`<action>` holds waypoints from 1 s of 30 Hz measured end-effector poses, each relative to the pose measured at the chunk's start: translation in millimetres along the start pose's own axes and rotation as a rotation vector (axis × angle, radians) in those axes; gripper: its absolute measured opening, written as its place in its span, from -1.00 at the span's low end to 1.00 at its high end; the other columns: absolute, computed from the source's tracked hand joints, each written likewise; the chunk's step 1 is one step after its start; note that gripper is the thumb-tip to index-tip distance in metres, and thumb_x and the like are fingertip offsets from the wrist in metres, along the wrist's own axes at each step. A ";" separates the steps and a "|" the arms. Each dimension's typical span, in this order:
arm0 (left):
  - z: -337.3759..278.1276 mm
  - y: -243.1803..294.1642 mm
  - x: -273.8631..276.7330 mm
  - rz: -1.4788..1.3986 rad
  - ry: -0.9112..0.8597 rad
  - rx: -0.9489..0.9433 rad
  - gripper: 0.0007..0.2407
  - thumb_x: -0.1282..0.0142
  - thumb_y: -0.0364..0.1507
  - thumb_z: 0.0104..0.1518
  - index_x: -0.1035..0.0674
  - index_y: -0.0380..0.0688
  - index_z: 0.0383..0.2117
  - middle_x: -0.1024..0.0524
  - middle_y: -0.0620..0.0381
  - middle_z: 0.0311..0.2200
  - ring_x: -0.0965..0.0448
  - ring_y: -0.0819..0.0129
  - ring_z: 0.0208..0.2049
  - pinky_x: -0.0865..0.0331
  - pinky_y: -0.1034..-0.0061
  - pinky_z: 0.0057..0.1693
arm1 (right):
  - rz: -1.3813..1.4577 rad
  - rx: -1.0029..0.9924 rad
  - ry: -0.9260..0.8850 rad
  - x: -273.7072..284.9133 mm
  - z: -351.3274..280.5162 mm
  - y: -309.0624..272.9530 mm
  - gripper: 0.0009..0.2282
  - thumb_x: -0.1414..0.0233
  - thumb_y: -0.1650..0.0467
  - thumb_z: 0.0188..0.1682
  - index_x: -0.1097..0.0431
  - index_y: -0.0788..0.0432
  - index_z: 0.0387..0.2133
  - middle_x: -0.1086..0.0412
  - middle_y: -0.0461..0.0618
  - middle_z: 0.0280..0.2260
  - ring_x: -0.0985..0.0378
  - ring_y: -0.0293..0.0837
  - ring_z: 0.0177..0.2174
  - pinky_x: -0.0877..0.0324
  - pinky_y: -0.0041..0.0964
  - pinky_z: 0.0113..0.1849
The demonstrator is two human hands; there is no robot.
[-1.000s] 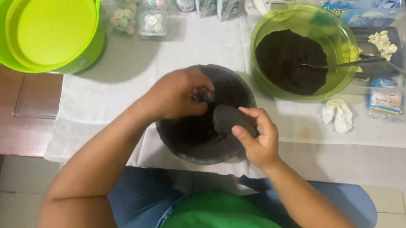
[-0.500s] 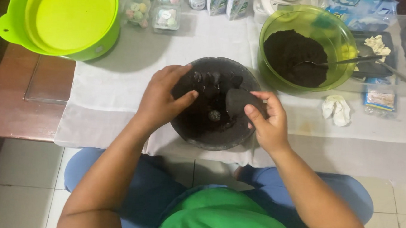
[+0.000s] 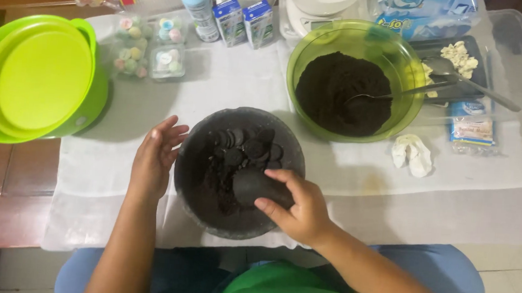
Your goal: Crushing dark chocolate cookies in a mortar and pestle to create fine crumbs
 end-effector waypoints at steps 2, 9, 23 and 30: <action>4.8 -5.7 -3.4 -0.046 -0.037 0.020 -0.45 0.22 -0.04 0.26 -0.40 -0.19 0.24 -0.53 -0.12 0.01 -0.53 0.16 0.05 -0.41 0.27 0.17 | 0.020 0.004 0.007 1.3 -0.5 3.8 -0.59 -0.35 0.34 -0.22 -0.51 0.21 -0.09 -0.59 0.19 -0.41 -0.67 0.20 -0.40 -0.55 -0.10 -0.40; 7.7 -12.9 -1.8 -0.274 -0.106 0.089 -0.31 0.15 0.10 0.16 -0.41 -0.31 0.19 -0.51 -0.17 0.00 -0.51 0.14 0.04 -0.37 0.31 0.19 | 0.082 0.077 -0.121 9.8 13.5 -13.8 -0.62 -0.24 0.36 -0.12 -0.35 0.38 -0.13 -0.58 0.17 -0.35 -0.69 -0.02 -0.47 -0.56 -0.32 -0.43; -10.5 2.2 -8.8 -0.270 -0.116 0.120 -0.27 0.30 0.13 0.11 -0.28 -0.20 0.29 -0.41 -0.19 0.14 -0.40 0.03 0.19 -0.25 0.22 0.28 | 0.121 -0.009 -0.211 -0.2 10.7 0.4 -0.59 -0.20 0.44 -0.06 -0.24 0.19 0.03 -0.57 0.13 -0.22 -0.69 -0.10 -0.38 -0.57 -0.40 -0.40; -30.5 15.4 -20.4 -0.117 -0.219 0.087 -0.10 0.36 0.29 -0.02 0.02 -0.05 0.40 -0.03 -0.39 0.39 0.05 -0.34 0.41 0.19 -0.26 0.36 | -0.166 -0.334 -0.386 7.8 30.3 0.9 -0.64 -0.19 0.42 -0.11 -0.32 0.10 -0.02 -0.58 0.02 -0.11 -0.66 -0.11 -0.20 -0.46 -0.26 -0.15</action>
Point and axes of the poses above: each hand's wrist, its own z-axis towards the middle knuckle, its own x-axis out of the back of the hand, y = z × x, the point moved 6 cm from there along z, towards the middle knuckle
